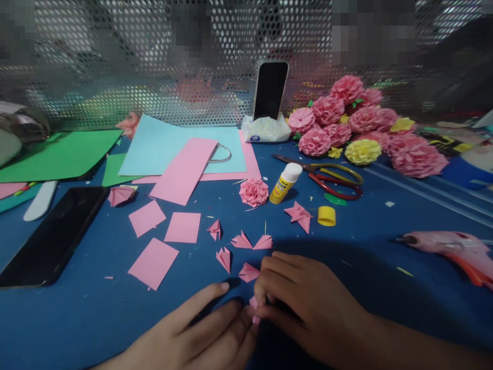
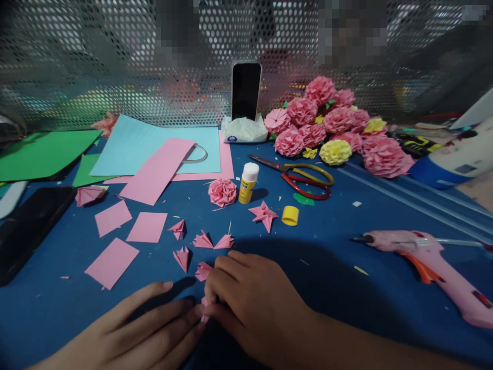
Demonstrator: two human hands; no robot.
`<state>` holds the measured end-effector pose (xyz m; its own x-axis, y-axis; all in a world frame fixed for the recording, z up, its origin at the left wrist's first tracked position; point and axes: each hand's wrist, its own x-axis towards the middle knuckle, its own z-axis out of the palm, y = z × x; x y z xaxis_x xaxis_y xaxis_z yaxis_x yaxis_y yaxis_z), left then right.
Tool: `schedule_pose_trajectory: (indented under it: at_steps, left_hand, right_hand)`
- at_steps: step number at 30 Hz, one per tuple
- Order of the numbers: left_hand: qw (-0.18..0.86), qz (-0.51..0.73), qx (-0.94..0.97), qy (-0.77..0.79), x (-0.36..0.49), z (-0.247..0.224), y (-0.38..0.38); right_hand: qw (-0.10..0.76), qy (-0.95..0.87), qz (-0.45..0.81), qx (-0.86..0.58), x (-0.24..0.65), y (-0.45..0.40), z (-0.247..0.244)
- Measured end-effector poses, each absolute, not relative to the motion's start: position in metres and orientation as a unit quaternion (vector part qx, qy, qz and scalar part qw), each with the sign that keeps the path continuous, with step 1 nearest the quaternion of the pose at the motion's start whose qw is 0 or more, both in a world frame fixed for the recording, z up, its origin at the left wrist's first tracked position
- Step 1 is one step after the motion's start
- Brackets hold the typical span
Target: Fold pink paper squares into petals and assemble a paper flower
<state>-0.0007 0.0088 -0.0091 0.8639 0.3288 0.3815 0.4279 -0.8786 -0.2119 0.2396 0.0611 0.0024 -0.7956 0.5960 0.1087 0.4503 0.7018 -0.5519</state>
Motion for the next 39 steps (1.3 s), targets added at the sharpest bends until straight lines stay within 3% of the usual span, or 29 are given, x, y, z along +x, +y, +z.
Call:
schedule_pose_trajectory:
  at_steps: [13,30,39]
  left_hand:
    - [0.191,-0.13,-0.955,-0.189,0.0034,-0.0014,0.0069]
    - [0.131,-0.196,-0.944,-0.231,0.0044,-0.0069,0.0044]
    - [0.132,-0.165,-0.951,-0.224,0.0035,-0.0023,0.0061]
  right_hand:
    - [0.138,-0.92,0.223,-0.29,0.2383,0.0585,0.0027]
    - [0.136,-0.91,0.279,-0.276,0.2414,0.0664,0.0032]
    - [0.147,-0.914,0.248,-0.287,0.2365,0.0642,0.0043]
